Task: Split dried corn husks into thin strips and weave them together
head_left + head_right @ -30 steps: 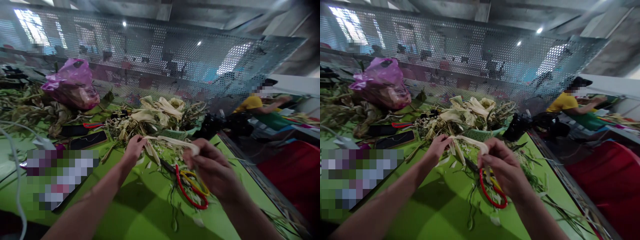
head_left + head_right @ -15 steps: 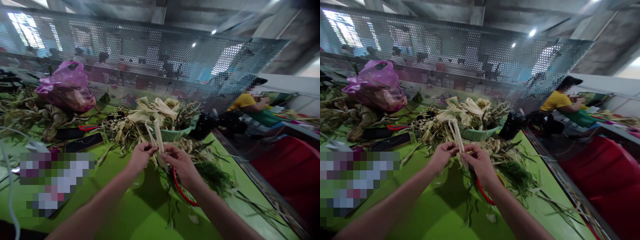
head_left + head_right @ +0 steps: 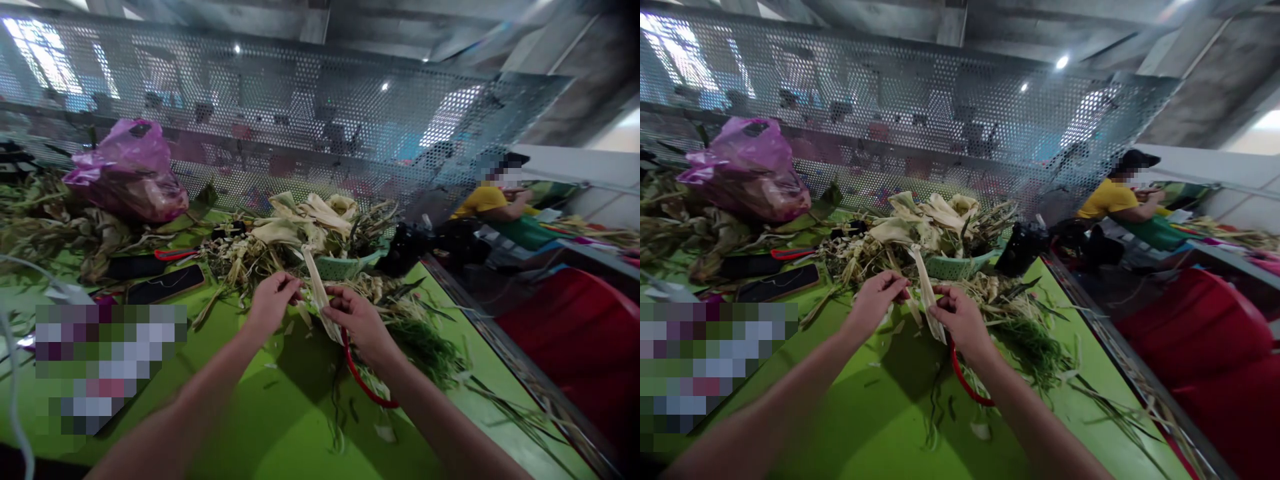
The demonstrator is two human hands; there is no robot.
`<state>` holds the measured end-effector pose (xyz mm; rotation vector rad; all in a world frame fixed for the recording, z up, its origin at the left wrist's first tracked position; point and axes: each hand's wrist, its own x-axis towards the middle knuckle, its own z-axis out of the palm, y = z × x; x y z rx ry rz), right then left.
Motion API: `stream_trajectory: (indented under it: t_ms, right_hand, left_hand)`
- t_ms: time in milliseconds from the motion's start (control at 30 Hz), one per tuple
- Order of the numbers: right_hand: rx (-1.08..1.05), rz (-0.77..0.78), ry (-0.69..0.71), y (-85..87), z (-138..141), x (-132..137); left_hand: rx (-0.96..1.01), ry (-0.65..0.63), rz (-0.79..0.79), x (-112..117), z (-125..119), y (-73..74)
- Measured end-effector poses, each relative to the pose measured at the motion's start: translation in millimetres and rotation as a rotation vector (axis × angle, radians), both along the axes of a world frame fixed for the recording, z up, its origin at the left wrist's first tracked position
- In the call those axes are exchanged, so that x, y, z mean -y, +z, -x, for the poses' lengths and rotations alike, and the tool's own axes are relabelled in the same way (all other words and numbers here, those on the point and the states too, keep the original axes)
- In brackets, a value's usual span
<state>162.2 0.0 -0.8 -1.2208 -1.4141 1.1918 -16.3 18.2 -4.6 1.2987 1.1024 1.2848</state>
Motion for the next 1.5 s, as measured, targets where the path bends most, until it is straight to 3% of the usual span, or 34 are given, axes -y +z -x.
stream_trajectory:
  t_ms: [167,267,400,500,600,667,700,833,900,1000,1133,1233,1300,1400,1500]
  right_hand:
    - [-0.003,-0.036,-0.008,1.7,-5,-3]
    - [-0.021,-0.038,-0.038,6.3,-7,-3]
    - [-0.058,-0.038,-0.088,12.4,-6,-1]
    - [-0.055,-0.049,-0.093,15.2,-5,1]
    - [-0.045,-0.051,-0.08,16.1,-4,3]
    - [-0.036,-0.057,-0.068,15.2,-2,4]
    - [-0.027,-0.062,-0.059,14.2,-1,4]
    - [0.043,-0.096,0.003,9.7,13,1]
    - [0.086,-0.136,0.056,9.3,24,-2]
    - [0.199,-0.198,0.148,11.8,40,-5]
    - [0.564,-0.253,0.311,12.6,56,-4]
    - [0.861,-0.354,0.395,8.0,64,0]
    - [0.945,-0.416,0.42,5.8,66,2]
    - [0.862,-0.416,0.441,10.3,60,1]
    - [0.575,-0.305,0.479,25.4,45,-2]
  left_hand:
    - [-0.187,0.242,-0.05,-18,32,3.1]
    - [-0.532,0.446,-0.046,-25,54,6.9]
    - [-1.073,0.466,-0.071,-24,71,12.7]
    - [-1.172,0.535,-0.126,-18,71,19.7]
    - [-1.075,0.645,-0.216,-15,67,27.7]
    - [-0.941,0.581,-0.245,-12,60,31.2]
    - [-0.856,0.48,-0.246,-10,55,32.0]
    - [-0.39,-0.193,-0.189,2,22,28.0]
    - [-0.121,-0.333,-0.061,6,10,23.7]
    - [0.137,-0.244,0.058,4,10,20.4]
    - [0.406,0.076,0.111,-8,36,26.3]
    - [0.474,0.116,0.102,-12,51,32.6]
    - [0.49,0.114,0.093,-12,55,34.7]
    - [0.503,0.125,0.088,-12,58,33.9]
    - [0.496,0.123,0.088,-14,58,30.9]
